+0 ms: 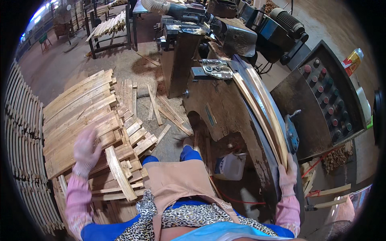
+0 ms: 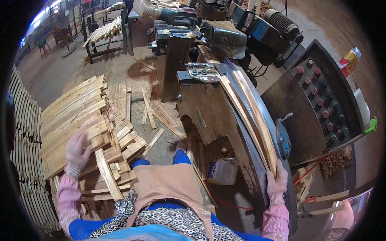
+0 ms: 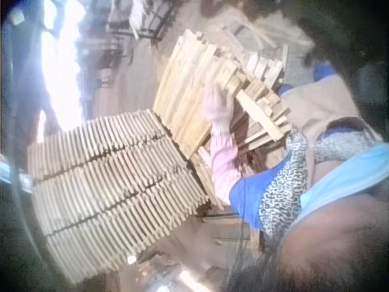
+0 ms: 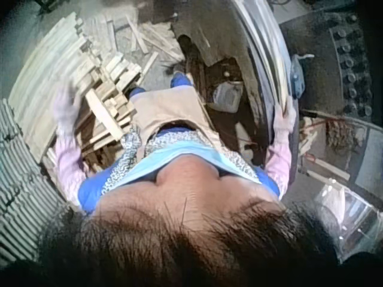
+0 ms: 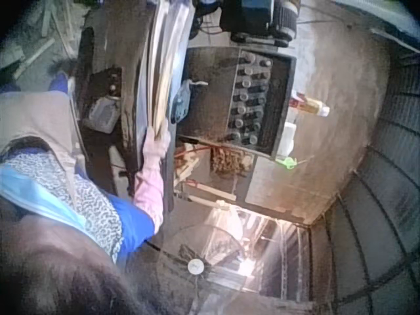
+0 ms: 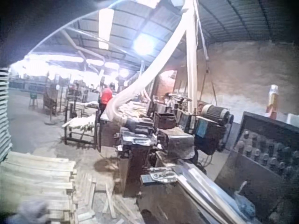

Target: The person shapes long wood strips by hand-feeding them through a stationary woodworking planer. The person picks up strips from a pile on the floor, passes them across the planer blades, and places the processed pieces onto a separate stack.

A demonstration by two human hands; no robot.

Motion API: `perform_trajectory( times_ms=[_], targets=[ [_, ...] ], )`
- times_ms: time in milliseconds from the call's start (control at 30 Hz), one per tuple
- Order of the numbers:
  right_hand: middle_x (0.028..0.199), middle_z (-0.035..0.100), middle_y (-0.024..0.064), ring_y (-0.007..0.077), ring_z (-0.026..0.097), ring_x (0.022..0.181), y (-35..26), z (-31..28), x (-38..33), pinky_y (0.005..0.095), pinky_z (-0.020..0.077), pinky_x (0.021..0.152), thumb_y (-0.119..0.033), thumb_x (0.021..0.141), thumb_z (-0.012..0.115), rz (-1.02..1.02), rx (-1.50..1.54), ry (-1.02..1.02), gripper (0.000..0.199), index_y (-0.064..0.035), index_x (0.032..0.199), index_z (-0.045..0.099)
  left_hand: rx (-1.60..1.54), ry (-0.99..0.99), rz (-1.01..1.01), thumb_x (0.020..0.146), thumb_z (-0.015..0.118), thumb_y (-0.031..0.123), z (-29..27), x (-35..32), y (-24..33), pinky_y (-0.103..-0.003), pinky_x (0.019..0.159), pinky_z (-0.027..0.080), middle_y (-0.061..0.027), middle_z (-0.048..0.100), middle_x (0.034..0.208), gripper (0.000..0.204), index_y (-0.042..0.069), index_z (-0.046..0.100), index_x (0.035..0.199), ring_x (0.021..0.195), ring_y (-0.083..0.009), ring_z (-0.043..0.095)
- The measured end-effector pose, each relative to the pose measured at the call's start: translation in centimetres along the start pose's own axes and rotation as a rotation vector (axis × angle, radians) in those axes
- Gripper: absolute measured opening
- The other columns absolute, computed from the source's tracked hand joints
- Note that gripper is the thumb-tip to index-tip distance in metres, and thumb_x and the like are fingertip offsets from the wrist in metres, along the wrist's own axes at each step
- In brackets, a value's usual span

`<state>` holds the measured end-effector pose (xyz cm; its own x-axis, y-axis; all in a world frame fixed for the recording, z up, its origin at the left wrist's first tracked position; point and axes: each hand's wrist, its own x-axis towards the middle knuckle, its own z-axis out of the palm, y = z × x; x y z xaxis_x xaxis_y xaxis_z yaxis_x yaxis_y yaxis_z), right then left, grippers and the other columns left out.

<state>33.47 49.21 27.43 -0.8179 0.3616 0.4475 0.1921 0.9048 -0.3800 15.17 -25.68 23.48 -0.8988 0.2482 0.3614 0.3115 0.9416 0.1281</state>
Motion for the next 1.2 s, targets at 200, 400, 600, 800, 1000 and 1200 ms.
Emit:
perform_trajectory(
  times_ms=[200,400,600,800,1000,1200],
  targets=[
    [0.118,0.062,0.0155,0.0273,0.060,0.111,1.4,-0.6,-0.7,0.0395,0.0465,0.100,-0.011,0.091,0.069,0.133,-0.028,0.011,0.058,-0.0045,0.147,0.052,0.305,-0.134,-0.248,0.075,0.081,0.030,0.6,-9.5,-4.1,-0.050,0.121,0.028,-0.0202,0.045,0.152,0.083,0.006,0.047,0.147,0.141,-0.0384,0.040],
    [0.103,0.069,0.0198,0.0379,0.065,0.095,-5.4,8.8,15.0,0.0479,0.0513,0.085,-0.019,0.086,0.071,-0.314,-0.181,0.184,0.057,-0.0147,0.142,0.059,0.302,-0.115,-0.389,0.071,0.080,0.028,3.1,-9.5,-5.1,-0.051,0.123,0.026,-0.0167,0.044,0.152,0.088,0.010,0.044,0.150,0.143,-0.0348,0.038],
    [0.117,0.068,0.0180,0.0392,0.064,0.111,-8.4,16.4,24.5,0.0526,0.0512,0.092,-0.046,0.094,0.060,0.009,-0.416,0.053,0.059,-0.0316,0.149,0.045,0.332,-0.223,-0.457,0.071,0.076,0.018,2.6,-9.0,-6.6,-0.046,0.121,0.031,-0.0104,0.044,0.154,0.088,0.015,0.041,0.153,0.142,-0.0325,0.041],
    [0.107,0.067,0.0176,0.0378,0.065,0.103,-3.8,10.4,14.2,0.0492,0.0529,0.090,-0.046,0.094,0.060,0.012,-0.429,0.019,0.052,-0.0348,0.144,0.053,0.311,-0.216,-0.457,0.069,0.075,0.009,2.7,-9.5,-7.7,-0.042,0.121,0.033,-0.0096,0.044,0.155,0.091,0.018,0.042,0.153,0.143,-0.0312,0.041],
    [0.115,0.067,0.0149,0.0347,0.063,0.108,0.0,0.1,2.1,0.0453,0.0501,0.097,-0.032,0.091,0.068,0.040,-0.342,-0.068,0.043,-0.0231,0.133,0.067,0.363,-0.188,-0.549,0.068,0.074,0.007,4.1,-8.9,-6.8,-0.041,0.121,0.033,-0.0091,0.040,0.158,0.093,0.018,0.040,0.154,0.144,-0.0307,0.040],
    [0.109,0.069,0.0112,0.0336,0.063,0.102,-2.3,5.2,9.2,0.0466,0.0509,0.090,-0.030,0.087,0.073,-0.264,-0.361,0.095,0.035,-0.0217,0.121,0.071,0.357,-0.176,-0.469,0.068,0.073,0.006,2.8,-9.7,-7.3,-0.045,0.115,0.038,-0.0117,0.048,0.150,0.086,0.016,0.046,0.149,0.138,-0.0346,0.045]
  ],
)
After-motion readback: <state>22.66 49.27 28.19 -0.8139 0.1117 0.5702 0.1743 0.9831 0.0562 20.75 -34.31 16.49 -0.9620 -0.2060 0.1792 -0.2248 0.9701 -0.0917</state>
